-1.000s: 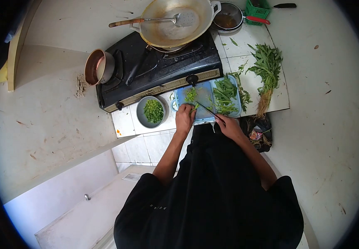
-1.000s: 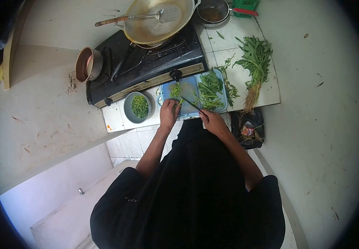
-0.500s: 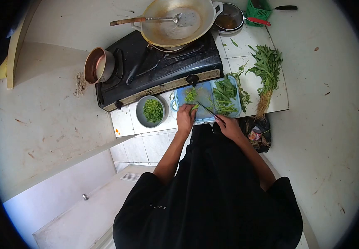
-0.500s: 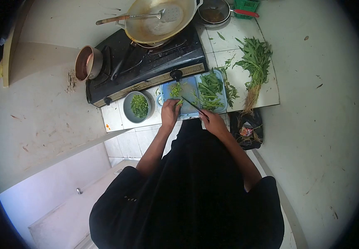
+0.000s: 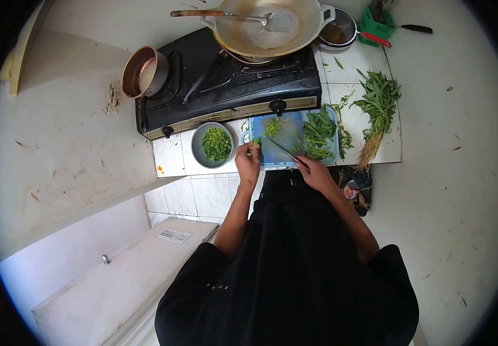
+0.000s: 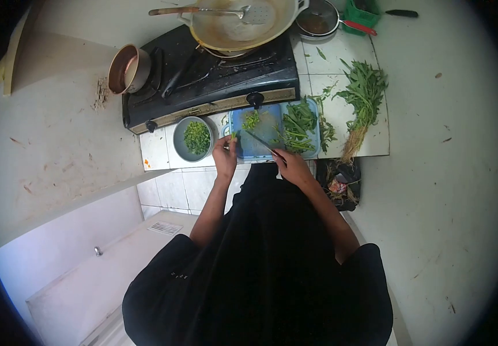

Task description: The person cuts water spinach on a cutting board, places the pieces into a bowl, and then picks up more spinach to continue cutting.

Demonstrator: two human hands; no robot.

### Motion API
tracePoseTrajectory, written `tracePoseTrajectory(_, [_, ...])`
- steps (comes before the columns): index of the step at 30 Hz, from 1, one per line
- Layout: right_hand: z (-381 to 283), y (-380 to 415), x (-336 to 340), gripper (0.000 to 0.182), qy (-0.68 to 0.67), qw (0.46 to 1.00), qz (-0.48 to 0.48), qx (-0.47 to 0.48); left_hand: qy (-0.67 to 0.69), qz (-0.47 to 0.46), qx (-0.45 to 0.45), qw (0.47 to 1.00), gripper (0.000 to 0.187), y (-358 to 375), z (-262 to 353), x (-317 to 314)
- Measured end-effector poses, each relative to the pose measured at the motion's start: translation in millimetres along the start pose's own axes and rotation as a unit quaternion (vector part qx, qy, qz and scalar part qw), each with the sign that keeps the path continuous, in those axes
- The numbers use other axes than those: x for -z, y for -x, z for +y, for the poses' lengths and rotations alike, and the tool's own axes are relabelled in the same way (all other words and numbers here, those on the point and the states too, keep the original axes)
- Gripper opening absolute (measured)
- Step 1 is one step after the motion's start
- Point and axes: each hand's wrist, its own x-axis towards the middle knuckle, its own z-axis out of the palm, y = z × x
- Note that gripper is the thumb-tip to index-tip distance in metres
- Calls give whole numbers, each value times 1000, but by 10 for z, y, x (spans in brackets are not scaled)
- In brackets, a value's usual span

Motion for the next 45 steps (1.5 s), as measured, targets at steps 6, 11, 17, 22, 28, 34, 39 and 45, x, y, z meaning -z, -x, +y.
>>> tracePoseTrajectory(6, [-106, -194, -193, 32, 68, 995, -68, 9, 13, -1, 23, 1000, 21, -29, 30, 232])
tracePoseTrajectory(11, [-153, -316, -222, 30, 70, 997, -15, -32, 16, -65, 15, 998, 18, -44, -17, 159])
tracePoseTrajectory(17, [-103, -329, -227, 29, 67, 996, 57, -28, -4, -91, -27, 996, 19, -264, -96, -58])
tracePoseTrajectory(22, [-175, -214, -285, 33, 49, 995, 79, -44, -26, -98, -84, 991, 16, -359, -49, -219])
tracePoseTrajectory(28, [-166, 9, -504, 34, 9, 992, 102, -76, -90, -90, -151, 980, 17, -334, -79, -193])
tracePoseTrajectory(34, [-215, 46, -521, 34, 10, 993, 106, -48, -87, -78, -221, 968, 23, -403, -163, -201])
tracePoseTrajectory(39, [-310, 13, -549, 34, 5, 992, 119, -51, -92, -81, -228, 966, 30, -398, -167, -171])
tracePoseTrajectory(45, [-336, -18, -577, 32, 32, 991, 115, -55, -86, -72, -251, 962, 31, -366, -119, -142])
